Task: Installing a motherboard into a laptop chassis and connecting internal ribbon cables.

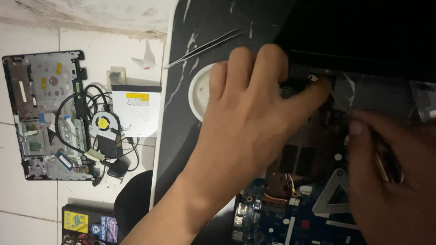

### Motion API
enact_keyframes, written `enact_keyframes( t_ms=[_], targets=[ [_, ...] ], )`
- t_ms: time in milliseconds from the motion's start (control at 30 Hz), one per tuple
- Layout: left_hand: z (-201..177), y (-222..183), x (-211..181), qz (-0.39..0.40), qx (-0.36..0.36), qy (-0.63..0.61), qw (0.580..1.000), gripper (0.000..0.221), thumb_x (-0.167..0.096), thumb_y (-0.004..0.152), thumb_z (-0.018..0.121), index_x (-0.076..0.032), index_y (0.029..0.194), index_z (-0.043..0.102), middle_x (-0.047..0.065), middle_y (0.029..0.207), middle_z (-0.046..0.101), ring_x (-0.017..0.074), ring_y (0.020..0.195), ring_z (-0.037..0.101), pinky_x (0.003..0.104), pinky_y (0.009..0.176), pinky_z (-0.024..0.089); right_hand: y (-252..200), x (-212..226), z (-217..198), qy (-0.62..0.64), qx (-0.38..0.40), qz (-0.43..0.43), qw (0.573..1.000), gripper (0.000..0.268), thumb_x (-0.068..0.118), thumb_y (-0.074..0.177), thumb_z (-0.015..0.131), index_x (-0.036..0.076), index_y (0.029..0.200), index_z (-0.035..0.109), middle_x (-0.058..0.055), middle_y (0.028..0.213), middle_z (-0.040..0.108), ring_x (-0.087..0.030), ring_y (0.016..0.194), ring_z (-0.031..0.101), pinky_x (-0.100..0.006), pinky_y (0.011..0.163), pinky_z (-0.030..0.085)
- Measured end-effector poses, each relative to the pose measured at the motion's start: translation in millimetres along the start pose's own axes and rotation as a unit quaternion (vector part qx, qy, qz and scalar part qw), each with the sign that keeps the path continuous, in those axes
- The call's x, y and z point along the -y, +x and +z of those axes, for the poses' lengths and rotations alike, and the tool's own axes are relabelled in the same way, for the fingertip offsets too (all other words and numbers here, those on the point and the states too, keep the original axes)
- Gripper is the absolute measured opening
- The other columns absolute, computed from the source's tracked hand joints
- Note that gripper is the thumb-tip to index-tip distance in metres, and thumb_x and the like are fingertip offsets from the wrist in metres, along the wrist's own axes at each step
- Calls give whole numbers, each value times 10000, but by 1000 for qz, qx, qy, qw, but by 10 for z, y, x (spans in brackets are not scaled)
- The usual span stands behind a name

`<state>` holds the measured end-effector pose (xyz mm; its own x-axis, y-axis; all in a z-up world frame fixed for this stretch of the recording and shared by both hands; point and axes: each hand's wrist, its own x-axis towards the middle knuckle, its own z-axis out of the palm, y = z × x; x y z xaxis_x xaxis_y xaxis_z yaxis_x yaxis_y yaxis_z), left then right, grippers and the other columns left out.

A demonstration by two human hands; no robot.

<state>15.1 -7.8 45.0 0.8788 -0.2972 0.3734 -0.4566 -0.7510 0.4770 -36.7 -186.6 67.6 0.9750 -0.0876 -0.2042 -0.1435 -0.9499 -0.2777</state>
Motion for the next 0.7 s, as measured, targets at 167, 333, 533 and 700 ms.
enact_keyframes(
  t_ms=[167, 333, 533, 700],
  targets=[
    [-26, 20, -32, 6, 0, 3, 1000, 253, -48, 922, 774, -155, 1147, 820, 108, 1030, 434, 284, 896, 353, 421, 846, 319, 148, 108, -119, -3, 43, -18, 999, 180, -41, 1021, 627, -30, 1157, 743, -188, 536, 651, -264, 247, 501, -358, 325, 363],
    [-18, 11, -56, 17, 21, 10, 1000, 241, -92, 926, 744, -137, 1159, 785, 142, 1155, 460, 324, 929, 388, 444, 862, 365, 159, 255, -119, 45, 32, -45, 997, 129, -91, 1005, 633, -19, 1012, 739, -136, 428, 611, -203, 181, 452, -306, 272, 269],
    [12, -3, -164, 30, -19, 63, 997, 81, -67, 923, 788, -41, 991, 752, 115, 1149, 533, 299, 915, 437, 425, 890, 392, 4, 204, -37, 24, -52, -115, 992, 176, -176, 964, 754, -84, 1109, 793, -185, 724, 677, -226, 399, 506, -349, 418, 358],
    [16, -50, -168, 40, -2, 54, 998, 80, -57, 960, 780, -9, 1024, 772, 96, 1247, 517, 288, 975, 451, 404, 912, 403, -74, 108, 41, -31, -39, -101, 994, 159, -118, 981, 768, -38, 1114, 799, -148, 655, 678, -222, 407, 513, -350, 462, 386]
  ],
)
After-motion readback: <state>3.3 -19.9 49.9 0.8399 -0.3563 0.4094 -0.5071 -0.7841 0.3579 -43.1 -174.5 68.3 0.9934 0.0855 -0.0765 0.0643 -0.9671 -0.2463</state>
